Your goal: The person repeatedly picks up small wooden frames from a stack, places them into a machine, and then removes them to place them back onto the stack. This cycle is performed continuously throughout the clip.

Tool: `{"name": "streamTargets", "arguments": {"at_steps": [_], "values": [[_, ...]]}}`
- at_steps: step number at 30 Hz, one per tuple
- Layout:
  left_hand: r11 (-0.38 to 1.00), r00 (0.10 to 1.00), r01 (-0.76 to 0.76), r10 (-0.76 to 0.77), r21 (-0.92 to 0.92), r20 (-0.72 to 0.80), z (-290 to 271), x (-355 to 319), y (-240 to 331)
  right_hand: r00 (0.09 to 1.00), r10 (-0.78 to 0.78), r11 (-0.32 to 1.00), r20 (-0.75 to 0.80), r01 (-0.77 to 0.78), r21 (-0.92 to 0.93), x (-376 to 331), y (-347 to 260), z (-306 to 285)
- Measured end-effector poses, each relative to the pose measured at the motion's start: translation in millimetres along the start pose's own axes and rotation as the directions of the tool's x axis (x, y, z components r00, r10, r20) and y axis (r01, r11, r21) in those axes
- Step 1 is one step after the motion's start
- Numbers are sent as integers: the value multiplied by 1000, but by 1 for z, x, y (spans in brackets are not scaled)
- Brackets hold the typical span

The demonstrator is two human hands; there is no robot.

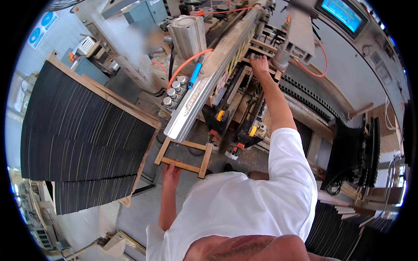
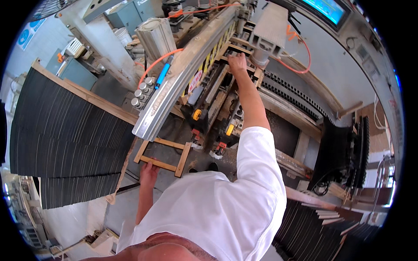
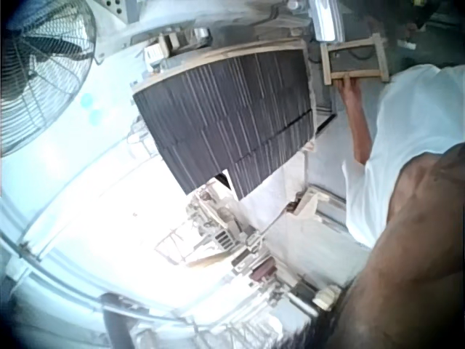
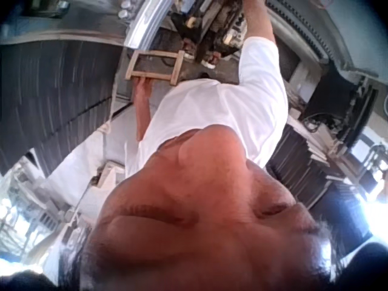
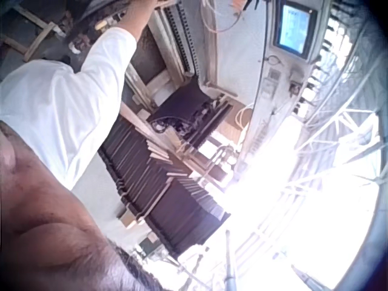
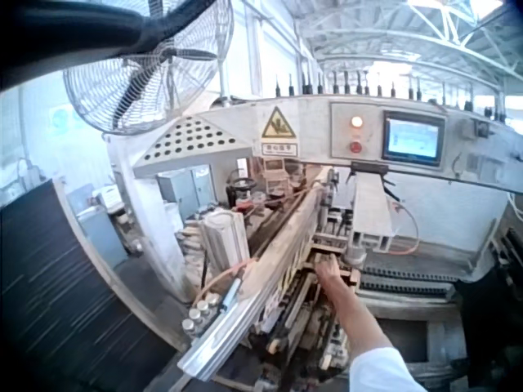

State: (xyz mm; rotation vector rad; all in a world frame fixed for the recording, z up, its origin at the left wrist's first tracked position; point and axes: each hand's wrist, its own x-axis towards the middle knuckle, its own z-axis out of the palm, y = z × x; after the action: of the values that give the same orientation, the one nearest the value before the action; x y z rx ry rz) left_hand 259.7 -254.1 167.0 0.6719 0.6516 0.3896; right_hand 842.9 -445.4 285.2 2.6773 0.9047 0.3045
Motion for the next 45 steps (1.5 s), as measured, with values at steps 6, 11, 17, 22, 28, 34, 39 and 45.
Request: {"name": "streamTargets", "arguments": {"at_steps": [6, 11, 17, 22, 28, 34, 39, 45], "values": [[997, 979, -69, 75, 36, -189, -17, -11, -32, 998, 21, 999, -65, -24, -43, 42, 30, 34], [994, 939, 30, 7, 104, -344, -10, -4, -54, 985, -27, 987, -171, 54, 154, 63, 48, 59], [982, 953, 82, -26, 172, -303, 10, 20, -74, 984, -138, 984, 109, 124, 128, 80, 56, 39], [986, 943, 86, -34, 143, -330, 29, 22, -81, 989, -97, 977, 115, 72, 202, 75, 58, 31], [985, 920, 96, -33, 144, -391, 21, 18, -97, 985, -133, 969, 107, 106, 225, 69, 55, 18], [976, 899, 103, -10, 189, -437, 12, 17, -105, 983, -158, 969, 94, 136, 205, 66, 57, 11], [967, 902, 93, 20, 239, -431, 11, 23, -100, 979, -167, 975, 118, 147, 165, 69, 54, 8], [938, 853, 56, 133, 342, -505, 19, 3, -87, 974, -226, 960, 0, 222, 170, 100, 68, 66]]}}
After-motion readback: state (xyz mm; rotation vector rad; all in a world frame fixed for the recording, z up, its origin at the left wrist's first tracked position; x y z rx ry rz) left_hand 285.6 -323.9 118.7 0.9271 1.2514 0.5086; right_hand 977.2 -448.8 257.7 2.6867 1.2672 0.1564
